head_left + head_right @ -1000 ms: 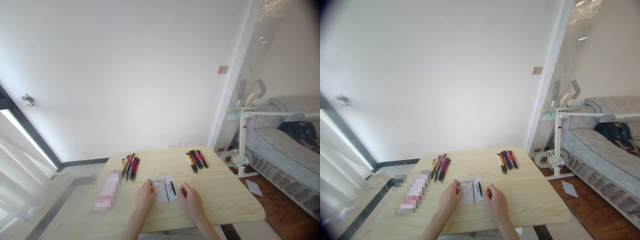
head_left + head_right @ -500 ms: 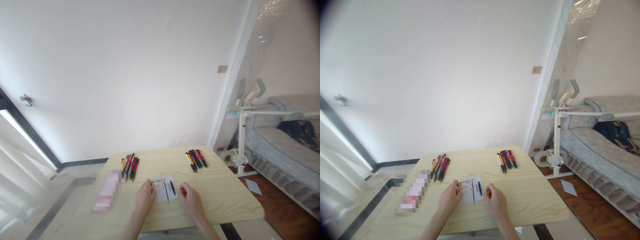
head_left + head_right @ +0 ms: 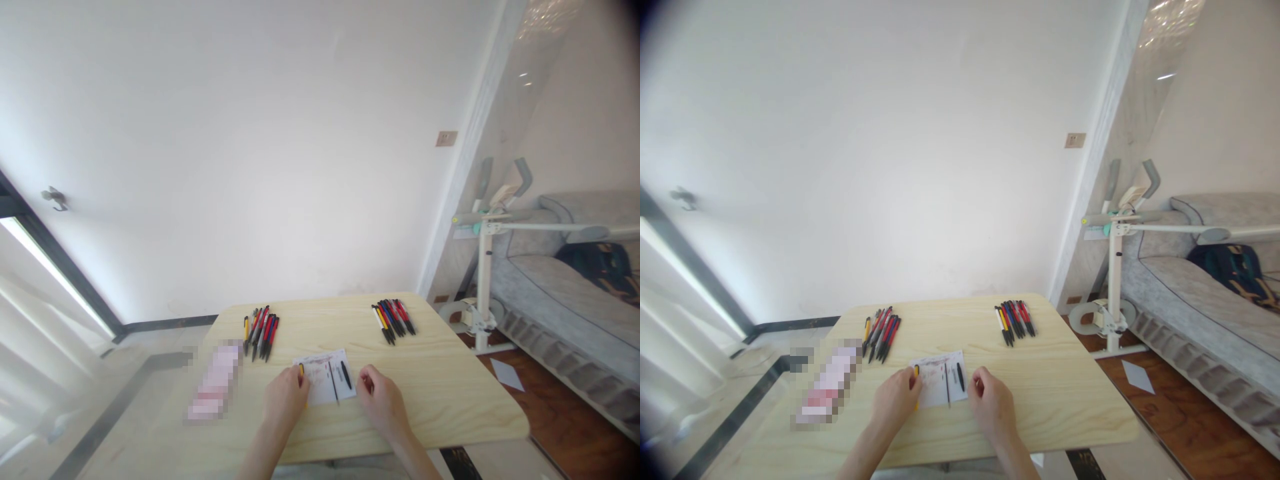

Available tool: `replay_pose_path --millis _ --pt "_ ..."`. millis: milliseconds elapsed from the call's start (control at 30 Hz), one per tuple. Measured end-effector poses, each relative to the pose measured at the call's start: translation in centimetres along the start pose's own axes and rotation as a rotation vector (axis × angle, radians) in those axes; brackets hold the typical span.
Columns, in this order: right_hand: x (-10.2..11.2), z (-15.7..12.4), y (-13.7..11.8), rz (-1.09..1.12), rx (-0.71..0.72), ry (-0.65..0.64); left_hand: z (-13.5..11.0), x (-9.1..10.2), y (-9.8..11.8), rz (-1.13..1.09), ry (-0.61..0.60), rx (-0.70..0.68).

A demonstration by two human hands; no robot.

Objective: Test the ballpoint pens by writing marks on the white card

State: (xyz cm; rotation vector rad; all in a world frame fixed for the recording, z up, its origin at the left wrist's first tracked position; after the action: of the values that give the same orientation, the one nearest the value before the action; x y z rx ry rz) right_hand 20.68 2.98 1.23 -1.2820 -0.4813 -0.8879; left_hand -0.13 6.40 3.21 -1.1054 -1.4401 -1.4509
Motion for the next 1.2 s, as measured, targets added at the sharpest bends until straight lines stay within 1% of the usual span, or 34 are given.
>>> replay_pose_path --millis 400,667,733,833,900,1100,1200 --pt "-0.1 -0.1 0.0 0.004 0.003 -0.001 0.0 -0.1 -0.5 0.037 0.026 -0.047" --pt "0.0 -0.1 -0.1 0.012 -0.001 -0.004 -1.2 0.1 -0.6 0.033 0.052 -0.119" --pt "0.0 0.0 -0.1 0.01 -0.004 -0.007 -1.8 0.3 -0.5 0.022 0.1 -0.162" --pt "0.0 0.0 -0.1 0.006 -0.008 -0.012 -2.7 0.7 -0.5 0.003 0.225 -0.269" --pt "0.1 0.0 -0.2 0.005 -0.008 -0.01 -3.1 0.7 -0.7 -0.01 0.284 -0.321" --pt "0.1 -0.1 -0.2 -0.004 -0.007 0.0 -3.4 -0.7 -2.0 0.013 0.358 -0.389" --pt "0.2 -0.1 -0.3 -0.012 -0.006 0.002 -3.4 -1.2 -2.3 0.031 0.353 -0.392"
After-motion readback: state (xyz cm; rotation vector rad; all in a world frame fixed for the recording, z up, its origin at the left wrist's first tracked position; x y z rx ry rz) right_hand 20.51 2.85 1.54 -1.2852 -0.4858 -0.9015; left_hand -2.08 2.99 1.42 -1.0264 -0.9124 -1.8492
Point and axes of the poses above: each hand's wrist, its own z-axis towards the middle knuckle, its own x-axis out of the back of the hand, y = z × x, the point moved 3 cm from there along z, towards the middle knuckle, and after that the axes turned 4 degrees about -z, right-handed, at the moved point
